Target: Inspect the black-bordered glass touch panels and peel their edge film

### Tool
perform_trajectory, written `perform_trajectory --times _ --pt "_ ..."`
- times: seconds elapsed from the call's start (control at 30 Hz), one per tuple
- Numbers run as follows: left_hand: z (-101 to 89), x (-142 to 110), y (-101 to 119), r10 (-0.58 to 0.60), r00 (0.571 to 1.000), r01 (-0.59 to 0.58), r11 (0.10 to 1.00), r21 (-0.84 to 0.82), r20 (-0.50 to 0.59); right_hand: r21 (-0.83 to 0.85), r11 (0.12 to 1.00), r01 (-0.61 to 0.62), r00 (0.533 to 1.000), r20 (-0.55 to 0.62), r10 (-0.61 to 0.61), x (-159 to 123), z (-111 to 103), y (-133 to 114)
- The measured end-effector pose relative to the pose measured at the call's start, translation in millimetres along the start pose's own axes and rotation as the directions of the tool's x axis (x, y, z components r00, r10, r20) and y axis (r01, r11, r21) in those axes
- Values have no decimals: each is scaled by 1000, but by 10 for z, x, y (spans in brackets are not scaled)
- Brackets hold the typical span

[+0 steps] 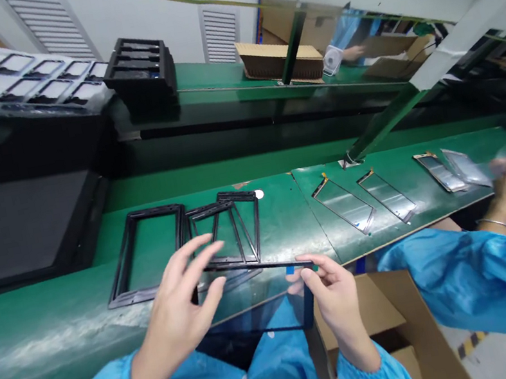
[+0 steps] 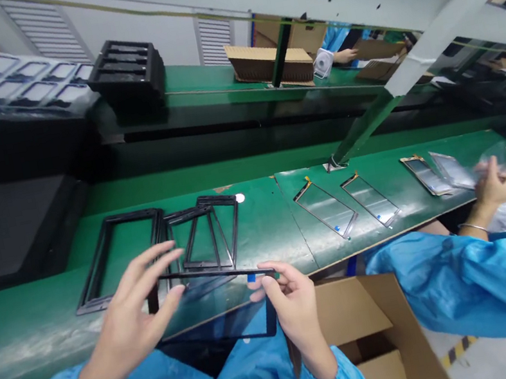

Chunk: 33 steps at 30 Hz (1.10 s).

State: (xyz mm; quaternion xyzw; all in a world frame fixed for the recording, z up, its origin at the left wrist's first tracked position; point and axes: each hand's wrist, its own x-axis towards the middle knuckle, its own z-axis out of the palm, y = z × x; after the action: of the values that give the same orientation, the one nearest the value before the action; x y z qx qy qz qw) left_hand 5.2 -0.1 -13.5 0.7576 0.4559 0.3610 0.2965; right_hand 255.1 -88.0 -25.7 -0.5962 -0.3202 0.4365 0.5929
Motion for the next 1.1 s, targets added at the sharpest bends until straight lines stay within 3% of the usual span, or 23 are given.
perform_trajectory --times 0.07,0.13,0.27,0.37,0.47,0.53,0.63,0.7,0.77,0.87,1.0,1.1 --pt "0 94 21 167 976 -183 977 112 139 -35 999 18 1000 8 -17 -29 20 -10" --pt "12 166 30 244 936 -279 953 116 253 -65 998 26 1000 1 -26 -47 28 -17" --pt "40 192 57 345 905 -378 920 100 247 -91 995 27 999 -20 -29 -55 6 -34" --pt "62 164 133 321 902 -360 929 92 289 -77 997 19 998 57 -15 -35 22 -61" --pt "113 151 213 194 891 -200 979 -28 411 -32 999 -11 968 249 19 7 78 -79" --pt "157 139 226 36 891 40 987 -157 452 27 996 -85 945 318 72 46 100 -67" --pt "215 86 186 -232 849 440 808 -393 475 73 986 -150 965 227 130 110 82 -1" --pt "247 32 156 -331 808 571 644 -509 487 44 989 -140 981 139 133 143 64 57" --pt "279 -17 145 -389 787 616 543 -571 479 30 992 -126 988 91 123 154 65 99" --pt "324 -60 161 -458 772 630 467 -620 440 75 993 -94 995 49 90 128 97 108" --pt "358 -85 165 -488 754 647 432 -628 441 56 998 -20 999 49 18 81 117 56" --pt "347 -103 137 -499 749 656 460 -599 436 18 999 32 998 51 -33 74 96 5"
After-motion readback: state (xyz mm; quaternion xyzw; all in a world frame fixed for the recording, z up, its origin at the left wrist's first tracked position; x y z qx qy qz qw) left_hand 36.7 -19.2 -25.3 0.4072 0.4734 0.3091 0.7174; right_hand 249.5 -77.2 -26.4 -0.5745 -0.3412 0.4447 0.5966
